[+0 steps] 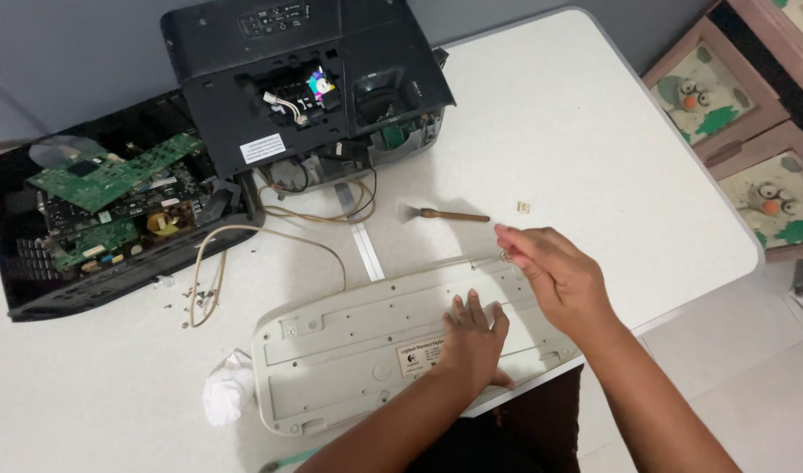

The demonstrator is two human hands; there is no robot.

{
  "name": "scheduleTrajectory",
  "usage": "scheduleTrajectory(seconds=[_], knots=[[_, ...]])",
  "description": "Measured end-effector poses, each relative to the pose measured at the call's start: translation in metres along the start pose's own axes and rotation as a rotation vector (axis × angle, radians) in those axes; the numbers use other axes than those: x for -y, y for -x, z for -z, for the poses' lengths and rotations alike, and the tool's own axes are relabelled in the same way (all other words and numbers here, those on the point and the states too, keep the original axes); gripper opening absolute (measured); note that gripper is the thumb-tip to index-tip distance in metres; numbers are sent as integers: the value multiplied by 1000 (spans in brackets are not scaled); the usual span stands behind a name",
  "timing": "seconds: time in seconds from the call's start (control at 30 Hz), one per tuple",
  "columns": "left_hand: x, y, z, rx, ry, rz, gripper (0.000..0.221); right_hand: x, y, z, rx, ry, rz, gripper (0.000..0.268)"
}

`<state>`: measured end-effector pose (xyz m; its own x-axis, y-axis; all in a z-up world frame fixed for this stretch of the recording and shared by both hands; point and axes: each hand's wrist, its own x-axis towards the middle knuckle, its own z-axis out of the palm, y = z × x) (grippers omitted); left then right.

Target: Removing screws from the back of a computer keyboard using a screwdriver for disassembly

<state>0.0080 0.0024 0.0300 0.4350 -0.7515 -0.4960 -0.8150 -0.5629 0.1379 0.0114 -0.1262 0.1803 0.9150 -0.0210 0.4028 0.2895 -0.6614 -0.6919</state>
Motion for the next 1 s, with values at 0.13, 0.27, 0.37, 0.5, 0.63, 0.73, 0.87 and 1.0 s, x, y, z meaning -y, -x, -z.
scheduleTrajectory(seconds=[0.13,0.27,0.37,0.5,0.63,0.73,0.87,1.0], knots=[[-5,-5,-11,-19,-39,19,144,6,-4,-20,-151,83,36,24],[-3,-14,-29,-140,4,33,148,5,-10,-30,-306,253,57,16],[-4,-21,-42,-226,-10,42,151,0,-6,-28,-328,306,-4,14],[-4,-14,-29,-154,-4,23,146,13,-3,5,-29,212,-158,38],[-2,-9,-26,-127,-6,13,146,14,3,13,102,168,-200,35],[-1,-1,-27,-384,84,-7,135,12,6,-6,-112,61,-110,18],[0,-5,-29,-407,65,-6,137,5,4,-28,-243,142,-57,14],[1,0,-31,-416,38,-2,133,2,-1,-30,-348,143,-85,16]])
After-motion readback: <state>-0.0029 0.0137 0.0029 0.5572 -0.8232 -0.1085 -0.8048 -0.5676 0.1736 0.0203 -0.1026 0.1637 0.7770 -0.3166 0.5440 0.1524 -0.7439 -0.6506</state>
